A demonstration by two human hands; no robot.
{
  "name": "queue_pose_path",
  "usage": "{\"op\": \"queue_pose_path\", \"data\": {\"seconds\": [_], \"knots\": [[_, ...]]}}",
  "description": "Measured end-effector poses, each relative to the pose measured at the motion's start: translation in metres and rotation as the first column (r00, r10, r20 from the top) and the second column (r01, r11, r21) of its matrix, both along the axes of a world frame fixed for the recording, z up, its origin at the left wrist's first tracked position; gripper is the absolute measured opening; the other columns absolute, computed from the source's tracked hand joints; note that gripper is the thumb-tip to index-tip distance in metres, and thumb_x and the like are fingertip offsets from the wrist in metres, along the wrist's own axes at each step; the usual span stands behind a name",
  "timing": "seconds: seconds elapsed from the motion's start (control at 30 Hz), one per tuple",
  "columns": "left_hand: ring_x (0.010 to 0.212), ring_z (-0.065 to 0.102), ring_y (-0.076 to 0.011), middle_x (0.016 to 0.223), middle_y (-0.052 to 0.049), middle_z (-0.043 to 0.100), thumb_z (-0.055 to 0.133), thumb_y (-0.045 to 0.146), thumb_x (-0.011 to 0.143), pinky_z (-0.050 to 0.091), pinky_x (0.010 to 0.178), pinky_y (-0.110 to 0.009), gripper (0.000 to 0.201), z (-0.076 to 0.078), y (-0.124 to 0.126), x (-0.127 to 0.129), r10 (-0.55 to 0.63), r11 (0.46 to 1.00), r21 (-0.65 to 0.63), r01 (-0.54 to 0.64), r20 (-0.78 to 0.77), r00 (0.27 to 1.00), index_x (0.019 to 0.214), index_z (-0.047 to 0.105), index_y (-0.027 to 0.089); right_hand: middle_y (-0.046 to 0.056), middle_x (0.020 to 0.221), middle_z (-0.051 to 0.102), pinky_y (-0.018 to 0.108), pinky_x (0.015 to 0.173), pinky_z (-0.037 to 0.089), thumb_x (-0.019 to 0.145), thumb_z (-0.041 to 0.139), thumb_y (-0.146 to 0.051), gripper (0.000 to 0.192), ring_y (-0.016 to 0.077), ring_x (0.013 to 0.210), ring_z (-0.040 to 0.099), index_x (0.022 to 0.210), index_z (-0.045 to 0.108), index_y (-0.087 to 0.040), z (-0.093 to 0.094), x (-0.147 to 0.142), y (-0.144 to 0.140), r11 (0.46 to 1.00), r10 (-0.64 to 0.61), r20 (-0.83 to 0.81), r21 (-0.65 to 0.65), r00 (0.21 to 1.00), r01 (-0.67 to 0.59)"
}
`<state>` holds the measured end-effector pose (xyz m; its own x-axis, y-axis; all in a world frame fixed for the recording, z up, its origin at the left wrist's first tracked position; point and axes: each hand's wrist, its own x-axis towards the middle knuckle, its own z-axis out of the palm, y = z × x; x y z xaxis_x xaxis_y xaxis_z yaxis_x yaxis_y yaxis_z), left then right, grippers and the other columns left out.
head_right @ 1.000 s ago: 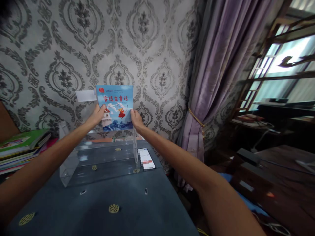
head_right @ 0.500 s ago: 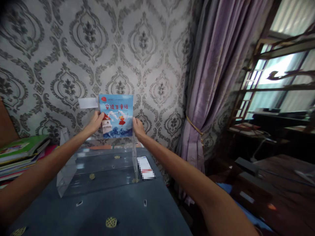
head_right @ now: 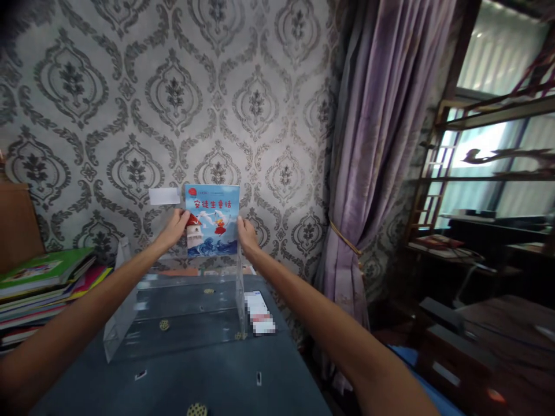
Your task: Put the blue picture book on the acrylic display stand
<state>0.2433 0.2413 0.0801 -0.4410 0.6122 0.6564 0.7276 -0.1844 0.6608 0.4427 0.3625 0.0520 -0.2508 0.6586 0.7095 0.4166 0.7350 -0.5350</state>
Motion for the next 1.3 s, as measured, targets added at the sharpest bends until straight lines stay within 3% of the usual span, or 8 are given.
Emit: {"op": "queue_pose_path", "data": {"seconds": [0.17,0.27,0.47,0.57,0.67,0.8,0.93,1.3], "knots": [[0.106,0.068,-0.0244,0.112,-0.012,0.070,0.031,0.042,0.104,0.051,0.094,-0.039,0.033,-0.022,-0.038,-0.001,0.076,0.997,0.039,-0.074,-0.063,0.995,0.122,0.050,0.020,0.020,0.121,0.067,0.048,0.094,0.051,0.099,0.021,-0.036,0.049,0.0311,0.115,0.064,0.117,0.063,-0.017,-0.003,0.013,-0.030,0.993,-0.020,-0.098,-0.115,0.995,0.008],[0.114,0.064,-0.0213,0.122,-0.012,0.066,0.029,0.038,0.105,0.047,0.101,-0.035,0.032,-0.051,-0.091,-0.014,0.167,0.985,0.058,-0.160,-0.159,0.973,0.125,0.048,0.021,0.018,0.124,0.065,0.051,0.100,0.048,0.097,0.035,-0.045,0.043,0.0313,0.116,0.062,0.120,0.062,-0.021,-0.026,0.035,-0.065,0.992,0.102,-0.200,0.089,0.974,-0.086],[0.123,0.055,-0.0272,0.125,-0.016,0.061,0.032,0.043,0.100,0.040,0.110,-0.041,0.040,-0.101,-0.200,-0.082,0.450,0.879,0.012,-0.476,-0.347,0.823,0.122,0.053,0.016,0.009,0.118,0.070,0.052,0.096,0.055,0.096,0.049,-0.040,0.028,0.0291,0.113,0.067,0.120,0.063,-0.040,-0.135,0.076,-0.145,0.899,0.424,0.056,0.097,0.904,-0.428],[0.130,0.050,-0.0349,0.128,-0.025,0.058,0.031,0.039,0.099,0.035,0.114,-0.049,0.046,-0.116,-0.223,-0.136,0.573,0.768,-0.072,-0.637,-0.369,0.732,0.124,0.052,0.008,0.007,0.119,0.072,0.050,0.095,0.059,0.096,0.049,-0.040,0.031,0.0286,0.113,0.069,0.120,0.066,-0.045,-0.192,0.072,-0.180,0.826,0.562,0.189,-0.084,0.805,-0.557],[0.139,0.041,-0.0413,0.139,-0.031,0.052,0.038,0.040,0.096,0.032,0.114,-0.057,0.052,-0.127,-0.227,-0.186,0.604,0.660,-0.196,-0.725,-0.436,0.667,0.131,0.049,0.003,0.006,0.125,0.071,0.044,0.102,0.058,0.100,0.045,-0.038,0.034,0.0241,0.120,0.067,0.128,0.065,-0.040,-0.221,0.057,-0.210,0.755,0.656,0.257,-0.217,0.710,-0.619],[0.149,0.029,-0.0419,0.153,-0.030,0.043,0.041,0.048,0.097,0.026,0.116,-0.063,0.064,-0.132,-0.223,-0.231,0.548,0.551,-0.319,-0.772,-0.560,0.622,0.142,0.042,0.003,0.007,0.130,0.069,0.036,0.110,0.052,0.105,0.044,-0.034,0.033,0.0199,0.125,0.064,0.128,0.067,-0.028,-0.228,0.043,-0.230,0.680,0.733,0.280,-0.279,0.620,-0.678],[0.143,0.040,-0.0398,0.148,-0.024,0.052,0.042,0.057,0.097,0.028,0.113,-0.065,0.063,-0.127,-0.219,-0.257,0.457,0.472,-0.396,-0.788,-0.654,0.603,0.144,0.046,0.014,0.008,0.126,0.072,0.039,0.108,0.054,0.105,0.044,-0.042,0.036,0.0224,0.121,0.067,0.123,0.070,-0.026,-0.237,0.043,-0.226,0.714,0.697,0.229,-0.307,0.680,-0.629],[0.126,0.059,-0.0358,0.134,-0.017,0.067,0.054,0.045,0.096,0.043,0.102,-0.049,0.048,-0.112,-0.226,-0.279,0.246,0.370,-0.433,-0.822,-0.808,0.536,0.137,0.058,0.020,0.010,0.117,0.075,0.038,0.099,0.060,0.104,0.038,-0.055,0.048,0.0248,0.114,0.071,0.119,0.072,-0.025,-0.233,0.042,-0.223,0.701,0.686,0.152,-0.400,0.712,-0.590]]}}
